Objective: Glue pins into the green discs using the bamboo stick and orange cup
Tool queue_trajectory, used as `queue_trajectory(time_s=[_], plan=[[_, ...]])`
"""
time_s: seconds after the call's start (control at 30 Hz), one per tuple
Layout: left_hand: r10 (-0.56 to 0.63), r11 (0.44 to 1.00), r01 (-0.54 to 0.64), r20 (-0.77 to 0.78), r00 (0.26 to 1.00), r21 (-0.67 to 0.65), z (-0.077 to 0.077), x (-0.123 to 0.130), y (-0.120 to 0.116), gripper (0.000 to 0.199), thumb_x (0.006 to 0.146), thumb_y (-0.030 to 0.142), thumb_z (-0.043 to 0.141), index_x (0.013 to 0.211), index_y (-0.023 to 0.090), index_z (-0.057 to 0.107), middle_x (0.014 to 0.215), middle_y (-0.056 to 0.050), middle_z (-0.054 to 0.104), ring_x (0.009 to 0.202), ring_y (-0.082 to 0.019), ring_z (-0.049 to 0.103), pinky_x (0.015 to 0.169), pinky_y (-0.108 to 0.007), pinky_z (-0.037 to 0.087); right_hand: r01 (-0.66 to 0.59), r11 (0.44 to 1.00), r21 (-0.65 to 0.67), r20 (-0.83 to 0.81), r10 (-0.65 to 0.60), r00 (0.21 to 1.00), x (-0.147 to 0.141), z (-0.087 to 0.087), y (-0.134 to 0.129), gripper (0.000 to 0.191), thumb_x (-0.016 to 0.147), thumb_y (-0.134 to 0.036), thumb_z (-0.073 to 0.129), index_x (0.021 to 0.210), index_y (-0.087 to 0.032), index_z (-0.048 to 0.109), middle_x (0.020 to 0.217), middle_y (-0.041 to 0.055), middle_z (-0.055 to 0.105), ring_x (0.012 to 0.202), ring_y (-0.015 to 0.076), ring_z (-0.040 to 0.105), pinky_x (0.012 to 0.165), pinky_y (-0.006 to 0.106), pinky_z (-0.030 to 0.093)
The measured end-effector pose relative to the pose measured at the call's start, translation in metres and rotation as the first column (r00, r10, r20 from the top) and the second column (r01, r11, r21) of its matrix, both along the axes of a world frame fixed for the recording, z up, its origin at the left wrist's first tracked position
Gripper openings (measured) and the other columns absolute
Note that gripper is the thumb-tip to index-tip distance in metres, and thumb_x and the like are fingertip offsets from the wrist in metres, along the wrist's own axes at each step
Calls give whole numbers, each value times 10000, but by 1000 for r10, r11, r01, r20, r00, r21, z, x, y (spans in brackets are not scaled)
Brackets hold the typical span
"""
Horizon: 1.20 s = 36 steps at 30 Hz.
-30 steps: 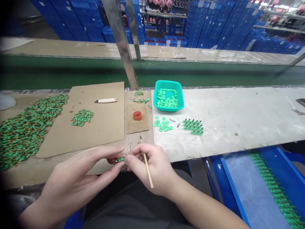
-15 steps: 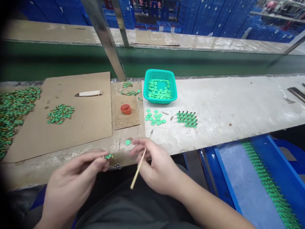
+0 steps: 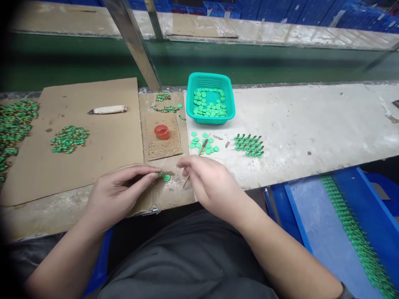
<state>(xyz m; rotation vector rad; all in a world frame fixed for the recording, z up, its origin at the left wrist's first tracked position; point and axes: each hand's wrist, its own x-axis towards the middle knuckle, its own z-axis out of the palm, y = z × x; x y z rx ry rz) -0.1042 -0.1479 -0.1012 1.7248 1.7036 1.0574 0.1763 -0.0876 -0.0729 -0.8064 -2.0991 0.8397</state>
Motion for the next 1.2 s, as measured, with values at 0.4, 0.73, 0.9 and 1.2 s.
queue_trajectory(time_s=[0.4,0.73,0.9,1.2], plan=[[-108,990,116,-90,990,86,-4,1,-1,260,1169,528,786,1155,352,977,1151,-2,962,1025,-214,909,1005,-325,732,112,966,232,-24,-110,994,-9,-35,-5,303,1250,-172,649,1514,-296,566,1074,19,852,997,251,917,882,381,738],[-146,964,177,-159,976,199,-8,2,0,123,1162,366,827,1176,347,948,1161,23,963,1018,-188,916,998,-312,721,119,993,-19,-124,-120,985,2,-23,-14,118,1227,-174,699,1236,-284,742,1161,44,916,1068,220,921,962,356,751],[-158,957,195,-177,972,217,-8,3,-1,117,1165,347,826,1178,348,943,1174,25,964,1022,-189,917,1015,-318,720,127,990,-61,-135,-134,982,-2,-20,-13,102,1192,-189,743,1151,-278,712,1081,30,845,972,215,869,901,363,735],[-118,954,177,-240,964,241,-3,6,-4,144,1195,326,791,1195,316,935,1205,37,967,1078,-174,919,1044,-317,716,-42,997,59,240,27,970,16,-5,-3,128,1216,-183,673,1124,-240,740,1094,68,872,1016,260,869,921,375,687]])
